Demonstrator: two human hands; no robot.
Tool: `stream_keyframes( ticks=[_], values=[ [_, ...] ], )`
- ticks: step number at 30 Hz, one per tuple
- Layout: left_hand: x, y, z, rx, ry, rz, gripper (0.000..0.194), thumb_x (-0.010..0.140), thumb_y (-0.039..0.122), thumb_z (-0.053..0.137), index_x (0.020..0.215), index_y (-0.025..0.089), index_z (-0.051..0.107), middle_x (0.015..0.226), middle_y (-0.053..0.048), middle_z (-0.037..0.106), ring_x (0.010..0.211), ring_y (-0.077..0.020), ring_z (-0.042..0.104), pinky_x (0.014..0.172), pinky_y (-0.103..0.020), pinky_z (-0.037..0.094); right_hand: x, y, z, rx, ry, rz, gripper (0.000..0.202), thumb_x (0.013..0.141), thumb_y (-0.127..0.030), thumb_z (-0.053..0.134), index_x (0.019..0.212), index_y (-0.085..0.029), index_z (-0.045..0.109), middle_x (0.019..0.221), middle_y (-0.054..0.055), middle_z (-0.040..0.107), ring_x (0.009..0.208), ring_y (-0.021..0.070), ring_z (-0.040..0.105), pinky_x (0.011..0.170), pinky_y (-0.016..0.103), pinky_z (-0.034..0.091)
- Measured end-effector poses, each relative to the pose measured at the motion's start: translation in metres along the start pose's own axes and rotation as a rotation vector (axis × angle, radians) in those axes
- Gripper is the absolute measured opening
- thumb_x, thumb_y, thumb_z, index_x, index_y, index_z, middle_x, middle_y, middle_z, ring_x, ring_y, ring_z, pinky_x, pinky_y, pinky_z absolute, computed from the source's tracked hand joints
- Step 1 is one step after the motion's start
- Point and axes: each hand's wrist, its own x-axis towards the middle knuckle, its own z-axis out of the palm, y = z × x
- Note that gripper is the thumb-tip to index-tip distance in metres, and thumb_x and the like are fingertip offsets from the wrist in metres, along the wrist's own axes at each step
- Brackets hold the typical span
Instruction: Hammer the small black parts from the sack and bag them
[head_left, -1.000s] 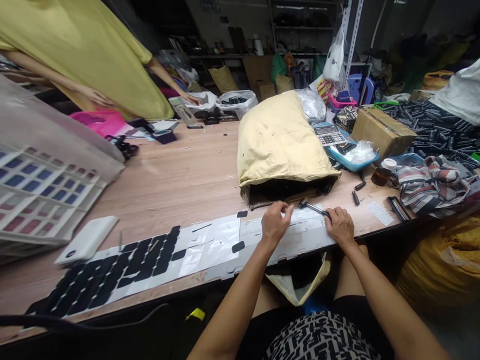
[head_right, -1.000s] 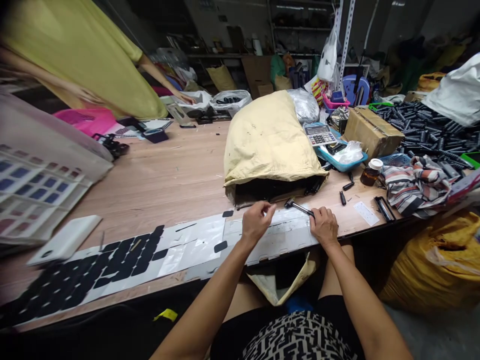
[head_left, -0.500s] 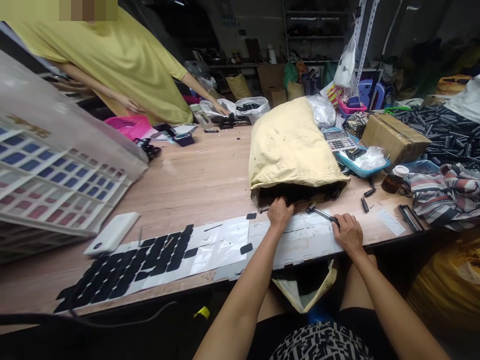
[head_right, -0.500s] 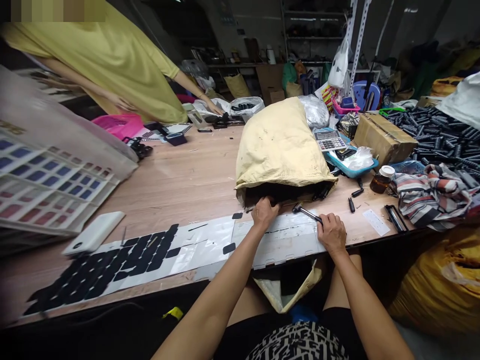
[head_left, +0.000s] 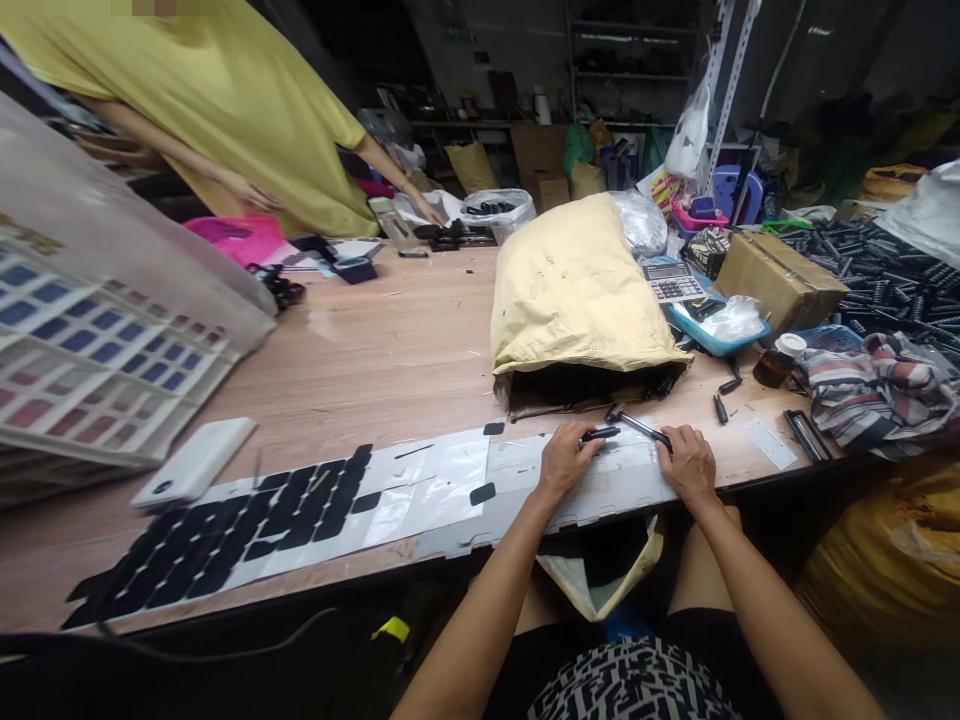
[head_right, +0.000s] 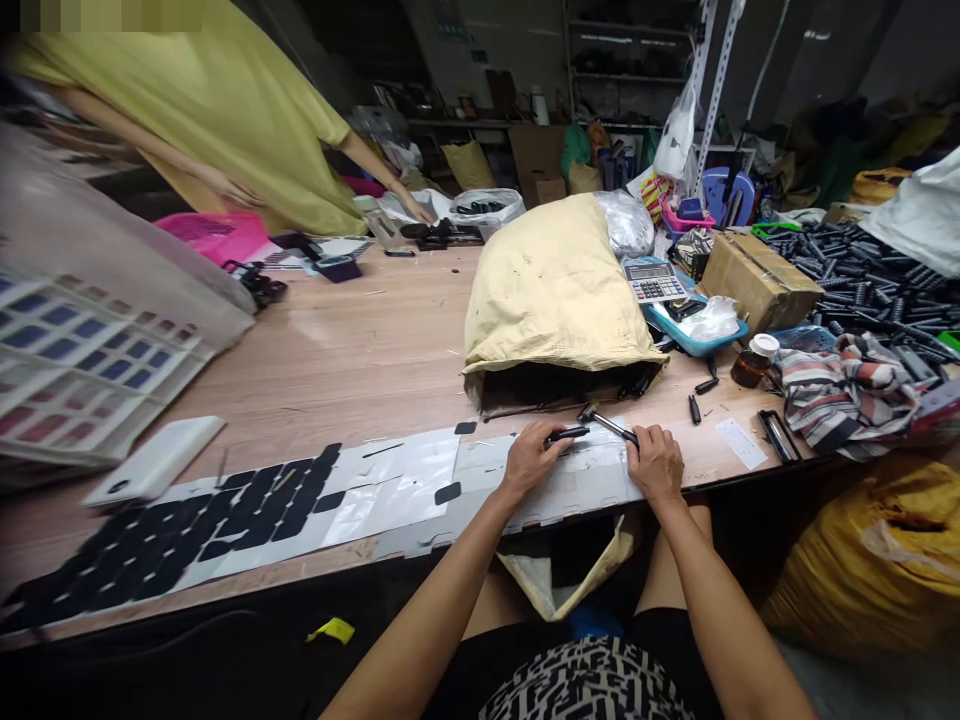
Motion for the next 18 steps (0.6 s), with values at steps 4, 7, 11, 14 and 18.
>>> stream_keyframes(
  ticks=[4, 7, 11, 14, 18],
  values=[
    [-0.016, -0.006, 0.010, 0.013, -0.035, 0.067, 0.013, 0.087, 0.031, 0.071, 0.096, 0.022, 0.070, 0.089, -0.003, 0.066, 0.090, -0.0228, 0.057, 0.084, -0.036, 0.046, 0.002, -0.001, -0.003, -0.033, -0.064, -0.003, 0.029, 0.098, -0.033, 0.053, 0.121, -0.023, 0.066, 0.105, 0.008, 0.063, 0.096, 0.0235, 0.050, 0.081, 0.033, 0.036],
    [-0.014, -0.010, 0.013, 0.001, -0.052, 0.085, 0.015, 0.085, 0.029, 0.072, 0.098, 0.022, 0.071, 0.090, -0.003, 0.065, 0.090, -0.0228, 0.057, 0.084, -0.036, 0.046, 0.004, -0.002, -0.008, -0.021, -0.109, 0.000, 0.028, 0.098, -0.032, 0.052, 0.121, -0.022, 0.067, 0.105, 0.009, 0.064, 0.097, 0.0238, 0.052, 0.082, 0.033, 0.039],
    [-0.010, -0.012, 0.014, 0.002, -0.058, 0.081, 0.016, 0.086, 0.029, 0.071, 0.101, 0.022, 0.072, 0.091, -0.003, 0.065, 0.092, -0.0229, 0.057, 0.085, -0.036, 0.046, -0.003, -0.003, -0.018, 0.107, -0.110, 0.054, 0.029, 0.099, -0.030, 0.049, 0.119, -0.021, 0.069, 0.103, 0.009, 0.067, 0.098, 0.0229, 0.057, 0.084, 0.032, 0.043],
    [-0.010, -0.013, 0.015, -0.014, -0.033, 0.053, 0.016, 0.087, 0.029, 0.070, 0.101, 0.022, 0.072, 0.093, -0.004, 0.066, 0.092, -0.0227, 0.057, 0.085, -0.036, 0.046, -0.014, -0.004, -0.027, 0.307, -0.098, 0.099, 0.030, 0.100, -0.032, 0.048, 0.118, -0.023, 0.070, 0.104, 0.006, 0.069, 0.098, 0.0204, 0.062, 0.086, 0.030, 0.047],
    [-0.010, -0.016, 0.019, -0.008, 0.026, -0.009, 0.016, 0.087, 0.028, 0.070, 0.101, 0.023, 0.074, 0.090, -0.004, 0.064, 0.091, -0.0231, 0.057, 0.086, -0.037, 0.047, -0.026, -0.007, -0.035, 0.502, -0.100, 0.105, 0.031, 0.099, -0.034, 0.047, 0.114, -0.023, 0.071, 0.103, 0.006, 0.072, 0.097, 0.0192, 0.066, 0.089, 0.031, 0.050]
  ],
)
